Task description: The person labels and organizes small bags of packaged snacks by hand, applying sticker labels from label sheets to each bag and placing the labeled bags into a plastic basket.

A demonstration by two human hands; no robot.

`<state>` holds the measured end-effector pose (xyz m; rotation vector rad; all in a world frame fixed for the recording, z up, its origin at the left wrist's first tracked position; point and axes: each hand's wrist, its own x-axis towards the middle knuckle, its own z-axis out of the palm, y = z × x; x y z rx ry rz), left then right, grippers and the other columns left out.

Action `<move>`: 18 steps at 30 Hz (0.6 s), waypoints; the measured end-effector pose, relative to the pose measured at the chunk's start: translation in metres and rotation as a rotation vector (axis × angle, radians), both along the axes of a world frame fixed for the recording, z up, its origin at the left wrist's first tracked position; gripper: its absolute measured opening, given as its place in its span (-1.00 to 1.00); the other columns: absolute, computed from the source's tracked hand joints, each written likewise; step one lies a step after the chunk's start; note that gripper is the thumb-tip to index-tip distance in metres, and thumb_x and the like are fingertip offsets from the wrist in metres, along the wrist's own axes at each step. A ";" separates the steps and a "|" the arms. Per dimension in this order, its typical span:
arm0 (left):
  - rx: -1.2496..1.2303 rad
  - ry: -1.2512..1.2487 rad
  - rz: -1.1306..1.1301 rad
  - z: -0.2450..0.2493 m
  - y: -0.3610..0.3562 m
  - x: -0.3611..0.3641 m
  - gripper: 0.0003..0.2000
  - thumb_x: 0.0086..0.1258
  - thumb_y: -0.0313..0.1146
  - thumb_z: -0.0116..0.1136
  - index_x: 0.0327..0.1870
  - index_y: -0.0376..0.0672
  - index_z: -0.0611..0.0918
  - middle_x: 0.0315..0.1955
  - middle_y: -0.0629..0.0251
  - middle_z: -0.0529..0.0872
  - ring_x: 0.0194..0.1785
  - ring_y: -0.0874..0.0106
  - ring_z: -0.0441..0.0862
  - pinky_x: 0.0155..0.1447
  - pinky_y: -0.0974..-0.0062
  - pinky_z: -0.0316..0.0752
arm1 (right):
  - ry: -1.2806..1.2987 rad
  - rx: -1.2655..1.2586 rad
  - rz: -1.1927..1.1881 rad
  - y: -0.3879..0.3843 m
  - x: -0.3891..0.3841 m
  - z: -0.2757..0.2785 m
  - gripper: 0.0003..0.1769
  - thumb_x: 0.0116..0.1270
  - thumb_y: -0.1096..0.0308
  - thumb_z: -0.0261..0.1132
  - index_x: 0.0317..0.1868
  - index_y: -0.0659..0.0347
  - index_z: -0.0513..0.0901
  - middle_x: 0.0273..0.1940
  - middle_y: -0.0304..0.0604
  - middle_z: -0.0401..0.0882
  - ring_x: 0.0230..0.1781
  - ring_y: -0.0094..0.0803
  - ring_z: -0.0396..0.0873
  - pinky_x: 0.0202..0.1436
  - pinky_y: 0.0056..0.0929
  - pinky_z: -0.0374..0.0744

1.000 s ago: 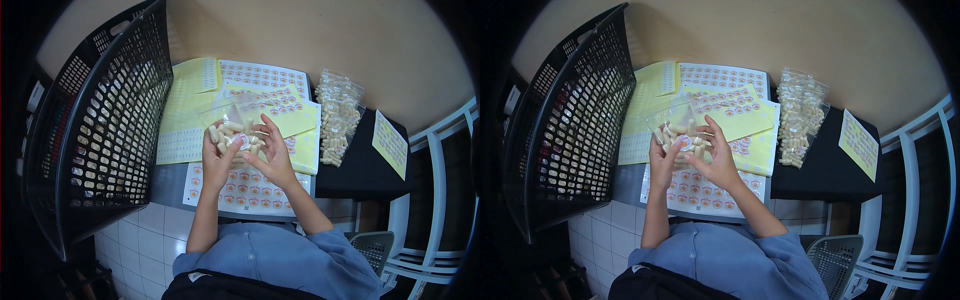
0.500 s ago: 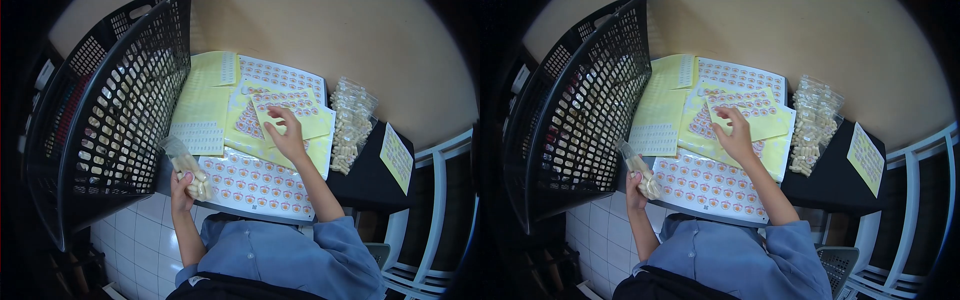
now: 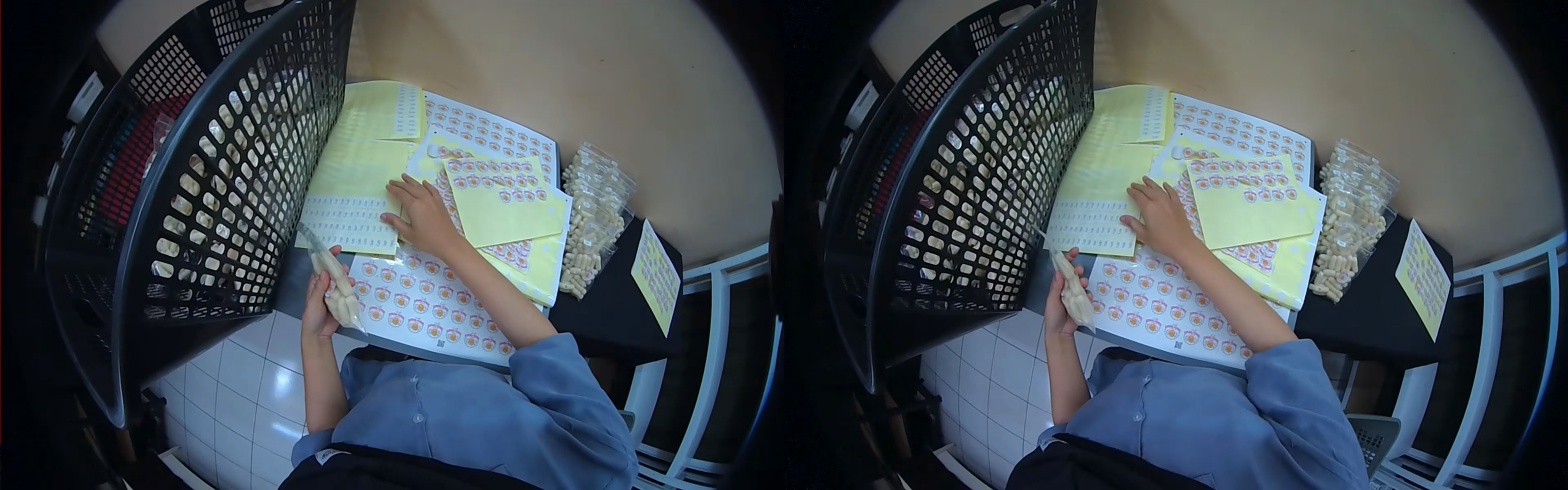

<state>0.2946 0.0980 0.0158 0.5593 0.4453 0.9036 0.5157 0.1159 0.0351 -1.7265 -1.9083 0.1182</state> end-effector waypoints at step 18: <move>-0.027 0.025 -0.038 -0.002 0.005 -0.002 -0.53 0.27 -0.23 -0.02 0.17 -0.19 0.23 -0.32 0.31 0.50 -0.28 0.49 0.52 -0.21 0.54 0.49 | 0.319 -0.057 -0.033 0.013 -0.008 0.000 -0.66 -0.08 0.42 0.34 -0.25 0.35 0.51 -0.14 0.02 0.51 -0.07 -0.15 0.46 0.29 -0.21 0.13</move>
